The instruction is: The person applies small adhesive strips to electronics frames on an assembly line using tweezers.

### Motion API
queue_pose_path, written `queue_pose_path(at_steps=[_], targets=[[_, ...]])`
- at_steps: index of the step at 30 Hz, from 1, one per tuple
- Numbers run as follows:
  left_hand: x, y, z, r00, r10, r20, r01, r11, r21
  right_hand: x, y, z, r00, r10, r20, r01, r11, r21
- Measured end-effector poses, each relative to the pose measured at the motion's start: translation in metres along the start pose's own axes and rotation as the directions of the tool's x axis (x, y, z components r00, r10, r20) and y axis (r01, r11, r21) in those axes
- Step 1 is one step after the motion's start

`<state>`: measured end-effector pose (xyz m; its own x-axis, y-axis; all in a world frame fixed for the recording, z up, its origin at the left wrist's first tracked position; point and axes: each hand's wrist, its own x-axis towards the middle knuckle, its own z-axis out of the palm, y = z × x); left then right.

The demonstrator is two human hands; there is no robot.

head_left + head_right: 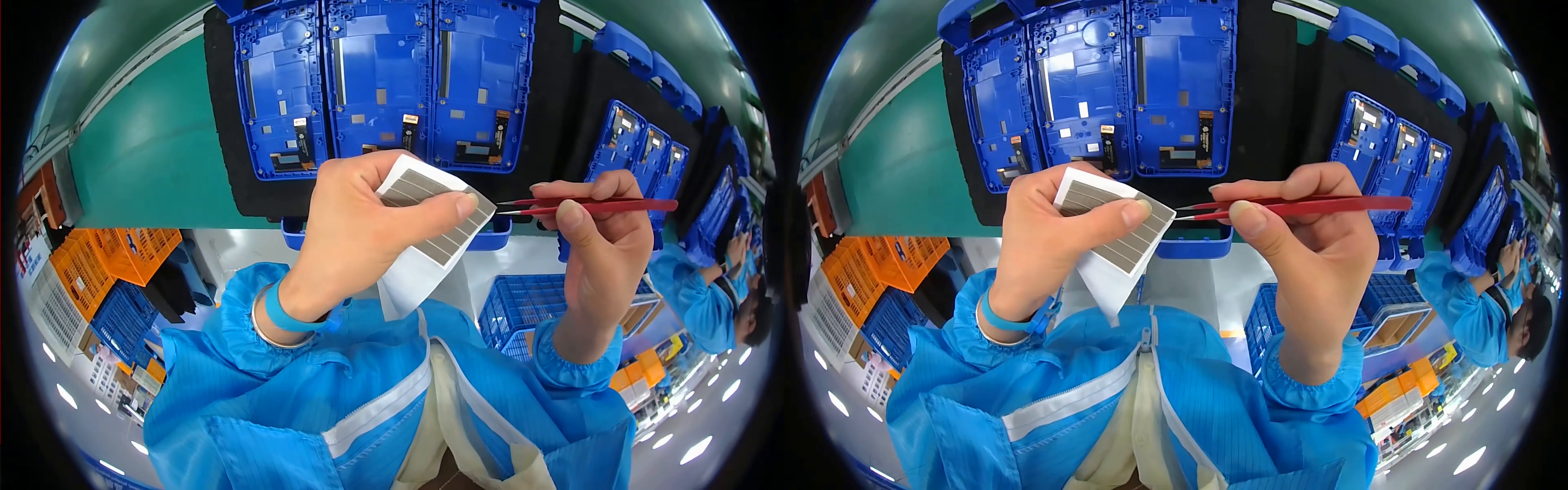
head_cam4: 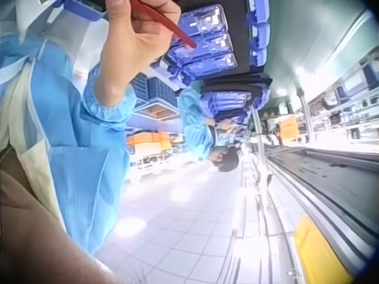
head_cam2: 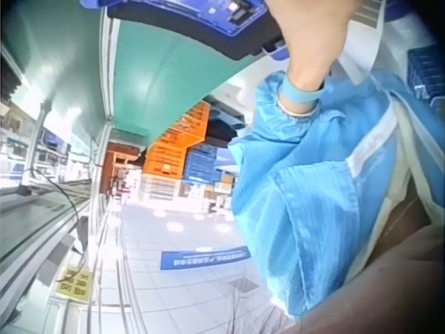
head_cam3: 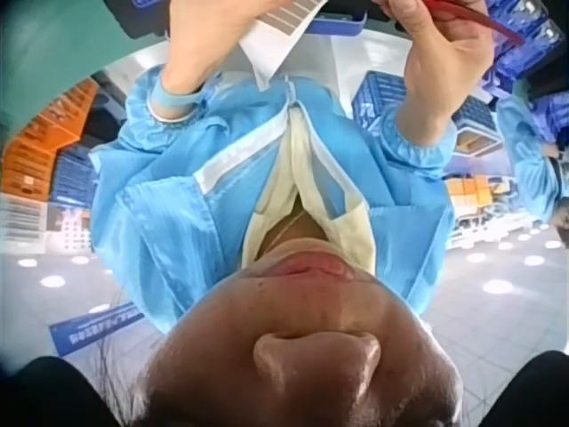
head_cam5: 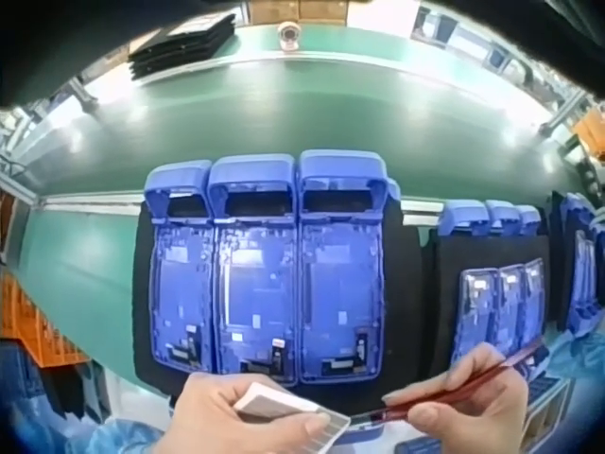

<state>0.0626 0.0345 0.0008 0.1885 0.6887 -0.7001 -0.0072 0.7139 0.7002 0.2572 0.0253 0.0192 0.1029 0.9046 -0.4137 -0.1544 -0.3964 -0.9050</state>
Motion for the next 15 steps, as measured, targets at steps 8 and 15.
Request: queue_pose_path(at_steps=[8,15], targets=[[0.001,0.0,0.003,1.0,0.016,0.008,-0.017,0.999,0.047,0.001,-0.003,0.002,0.998,0.038,0.052,-0.036,0.999,-0.039],[0.0,-0.003,0.006,0.996,-0.075,-0.057,0.071,0.995,-0.067,-0.01,0.011,0.004,0.987,-0.163,0.006,0.162,0.981,-0.107]])
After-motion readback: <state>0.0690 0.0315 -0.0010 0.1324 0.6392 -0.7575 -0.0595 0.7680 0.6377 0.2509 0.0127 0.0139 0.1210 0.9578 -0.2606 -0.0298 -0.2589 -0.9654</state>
